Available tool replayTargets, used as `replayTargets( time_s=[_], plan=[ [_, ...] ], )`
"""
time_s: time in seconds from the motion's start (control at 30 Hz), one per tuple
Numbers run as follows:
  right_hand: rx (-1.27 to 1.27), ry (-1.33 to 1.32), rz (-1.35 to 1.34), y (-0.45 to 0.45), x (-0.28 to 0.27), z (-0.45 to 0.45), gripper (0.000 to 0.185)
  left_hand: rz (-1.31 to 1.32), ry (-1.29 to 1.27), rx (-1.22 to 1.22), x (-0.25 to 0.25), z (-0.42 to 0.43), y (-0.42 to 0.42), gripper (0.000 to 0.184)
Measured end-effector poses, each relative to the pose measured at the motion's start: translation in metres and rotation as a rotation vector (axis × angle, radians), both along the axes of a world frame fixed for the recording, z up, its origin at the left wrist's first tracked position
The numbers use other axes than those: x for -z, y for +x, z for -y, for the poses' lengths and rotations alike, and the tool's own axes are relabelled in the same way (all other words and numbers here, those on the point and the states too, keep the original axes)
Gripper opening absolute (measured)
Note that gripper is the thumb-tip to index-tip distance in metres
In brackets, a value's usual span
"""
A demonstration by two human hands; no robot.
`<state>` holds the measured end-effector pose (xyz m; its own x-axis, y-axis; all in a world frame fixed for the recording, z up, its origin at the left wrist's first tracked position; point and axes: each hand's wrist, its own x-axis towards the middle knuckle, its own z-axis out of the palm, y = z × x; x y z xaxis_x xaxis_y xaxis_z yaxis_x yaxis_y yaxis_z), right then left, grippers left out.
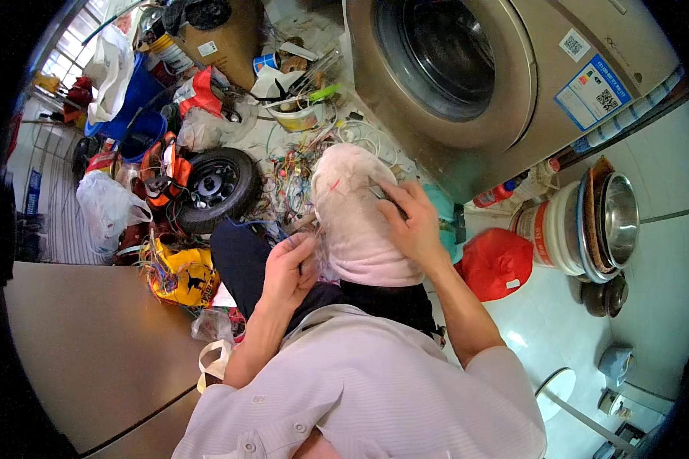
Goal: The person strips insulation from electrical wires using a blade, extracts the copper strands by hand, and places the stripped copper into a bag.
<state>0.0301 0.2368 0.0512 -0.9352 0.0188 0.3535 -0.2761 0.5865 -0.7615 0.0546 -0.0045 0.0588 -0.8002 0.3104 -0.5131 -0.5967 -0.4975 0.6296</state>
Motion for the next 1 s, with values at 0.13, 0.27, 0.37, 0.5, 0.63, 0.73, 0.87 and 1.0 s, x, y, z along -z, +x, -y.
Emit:
replayTargets(
  time_s=[0.13, 0.27, 0.37, 0.5, 0.63, 0.73, 0.87, 1.0],
  plan=[
    [0.035, 0.037, -0.080, 0.010, -0.016, -0.003, 0.035, -0.001, -0.153, 0.064, -0.002, -0.018, -0.020, 0.017],
    [-0.021, 0.147, -0.087, 0.014, -0.016, -0.009, 0.038, 0.011, -0.204, 0.130, 0.008, -0.031, -0.037, 0.018],
    [-0.077, 0.177, -0.115, 0.013, -0.011, -0.005, 0.039, -0.056, -0.256, 0.126, 0.012, -0.036, -0.042, 0.016],
    [-0.181, 0.235, -0.116, 0.004, -0.003, -0.001, 0.039, -0.075, -0.289, 0.203, 0.009, -0.037, -0.050, 0.015],
    [-0.282, 0.335, -0.075, -0.008, -0.005, 0.001, 0.039, -0.029, -0.183, 0.259, 0.012, -0.028, -0.056, 0.013],
    [-0.285, 0.369, -0.058, -0.011, -0.002, 0.003, 0.039, -0.453, -0.650, 0.280, 0.020, -0.029, -0.049, 0.017],
    [-0.289, 0.330, -0.037, -0.012, 0.000, 0.003, 0.041, -0.595, -0.836, 0.265, 0.022, -0.030, -0.048, 0.020],
    [-0.315, 0.327, -0.036, -0.016, -0.002, 0.003, 0.041, -0.425, -0.585, 0.195, 0.032, -0.030, -0.055, 0.019]
  ],
)
